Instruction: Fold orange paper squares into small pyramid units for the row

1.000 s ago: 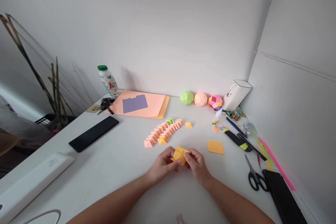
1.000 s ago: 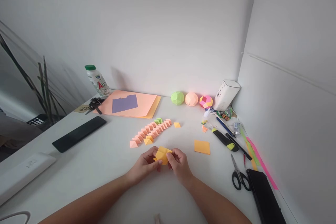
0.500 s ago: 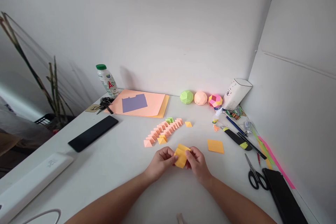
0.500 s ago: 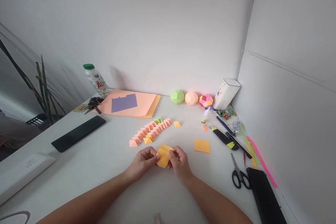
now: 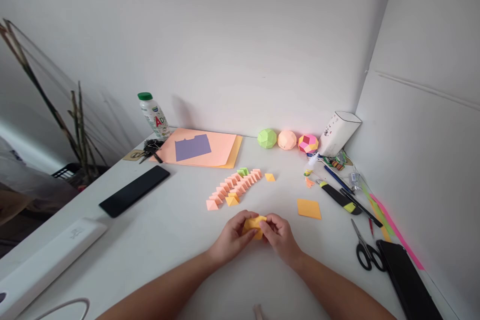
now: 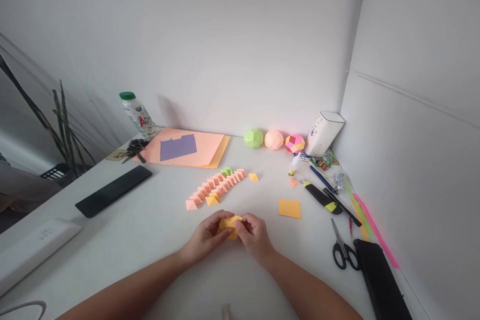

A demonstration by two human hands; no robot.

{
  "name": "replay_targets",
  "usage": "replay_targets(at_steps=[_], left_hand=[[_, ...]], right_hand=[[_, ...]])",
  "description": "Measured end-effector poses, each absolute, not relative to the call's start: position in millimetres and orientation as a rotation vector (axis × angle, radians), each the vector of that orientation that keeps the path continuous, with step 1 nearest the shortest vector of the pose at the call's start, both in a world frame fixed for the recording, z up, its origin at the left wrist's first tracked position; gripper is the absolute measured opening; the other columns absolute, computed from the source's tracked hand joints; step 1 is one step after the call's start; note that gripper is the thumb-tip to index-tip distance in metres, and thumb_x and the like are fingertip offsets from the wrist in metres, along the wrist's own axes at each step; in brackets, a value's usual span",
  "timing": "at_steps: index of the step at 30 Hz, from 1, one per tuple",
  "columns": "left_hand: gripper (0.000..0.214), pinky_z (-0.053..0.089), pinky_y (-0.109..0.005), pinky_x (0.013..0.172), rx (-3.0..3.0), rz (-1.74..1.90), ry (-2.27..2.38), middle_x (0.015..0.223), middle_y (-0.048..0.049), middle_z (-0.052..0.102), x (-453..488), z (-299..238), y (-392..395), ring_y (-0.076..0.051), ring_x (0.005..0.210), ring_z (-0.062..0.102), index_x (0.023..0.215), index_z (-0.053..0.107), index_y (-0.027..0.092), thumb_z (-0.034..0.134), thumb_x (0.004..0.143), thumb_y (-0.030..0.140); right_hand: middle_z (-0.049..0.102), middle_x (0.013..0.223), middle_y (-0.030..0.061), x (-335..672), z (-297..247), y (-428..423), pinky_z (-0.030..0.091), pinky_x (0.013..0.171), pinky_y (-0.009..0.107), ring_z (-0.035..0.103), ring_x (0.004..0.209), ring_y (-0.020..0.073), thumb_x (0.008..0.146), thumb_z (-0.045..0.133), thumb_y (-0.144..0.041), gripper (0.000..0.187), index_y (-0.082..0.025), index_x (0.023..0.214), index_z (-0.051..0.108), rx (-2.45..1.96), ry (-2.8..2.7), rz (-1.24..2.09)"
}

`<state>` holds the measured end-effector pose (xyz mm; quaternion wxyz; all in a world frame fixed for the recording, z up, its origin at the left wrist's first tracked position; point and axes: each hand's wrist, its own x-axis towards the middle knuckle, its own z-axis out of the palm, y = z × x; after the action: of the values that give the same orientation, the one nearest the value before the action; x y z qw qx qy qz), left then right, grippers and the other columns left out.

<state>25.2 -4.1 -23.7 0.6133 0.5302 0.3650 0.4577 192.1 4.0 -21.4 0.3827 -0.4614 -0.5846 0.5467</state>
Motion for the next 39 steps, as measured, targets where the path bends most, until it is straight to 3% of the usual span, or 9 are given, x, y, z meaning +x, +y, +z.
replay_targets(at_steps=[9,22,25,31,39], left_hand=[[0.039,0.047,-0.037,0.08,0.929,0.997,0.767,0.088,-0.0033,0.064,23,-19,-1,-0.019,0.082,0.06,0.108,0.06,0.021,0.07,0.071,0.028],[0.033,0.042,-0.042,0.088,0.792,0.981,0.641,0.09,-0.0061,0.067,23,-15,1,-0.022,0.087,0.061,0.102,0.066,0.018,0.071,0.071,0.025],[0.031,0.045,-0.035,0.082,0.955,0.971,0.735,0.09,-0.0047,0.064,25,-17,-1,-0.02,0.085,0.059,0.101,0.065,0.019,0.07,0.073,0.03],[0.031,0.044,-0.024,0.056,1.271,0.927,0.95,0.077,-0.0005,0.05,28,-19,-5,-0.011,0.06,0.049,0.099,0.065,0.019,0.055,0.081,0.043],[0.033,0.037,-0.021,0.05,1.385,0.879,0.999,0.061,0.0033,0.046,27,-15,-6,-0.009,0.05,0.043,0.074,0.06,0.015,0.049,0.085,0.044]], right_hand=[[0.049,0.06,-0.0013,195,-17,7,0.039,0.05,0.024,0.045,0.053,0.0118,0.079,0.058,-0.042,0.03,-0.017,0.063,0.059,-1.104,-1.486,1.381],[0.046,0.053,-0.0026,195,-18,8,0.036,0.049,0.024,0.044,0.05,0.0114,0.079,0.059,-0.038,0.025,-0.016,0.069,0.065,-1.121,-1.429,1.393],[0.046,0.053,-0.0026,194,-17,8,0.036,0.048,0.024,0.043,0.049,0.0115,0.079,0.059,-0.04,0.027,-0.016,0.067,0.063,-1.12,-1.438,1.374],[0.047,0.055,-0.0031,195,-17,7,0.037,0.047,0.022,0.043,0.05,0.0105,0.078,0.061,-0.04,0.026,-0.016,0.07,0.062,-1.1,-1.418,1.4],[0.053,0.067,-0.0025,195,-30,7,0.04,0.047,0.021,0.046,0.052,0.0088,0.074,0.068,-0.036,0.022,-0.019,0.082,0.056,-1.071,-1.259,1.477]])
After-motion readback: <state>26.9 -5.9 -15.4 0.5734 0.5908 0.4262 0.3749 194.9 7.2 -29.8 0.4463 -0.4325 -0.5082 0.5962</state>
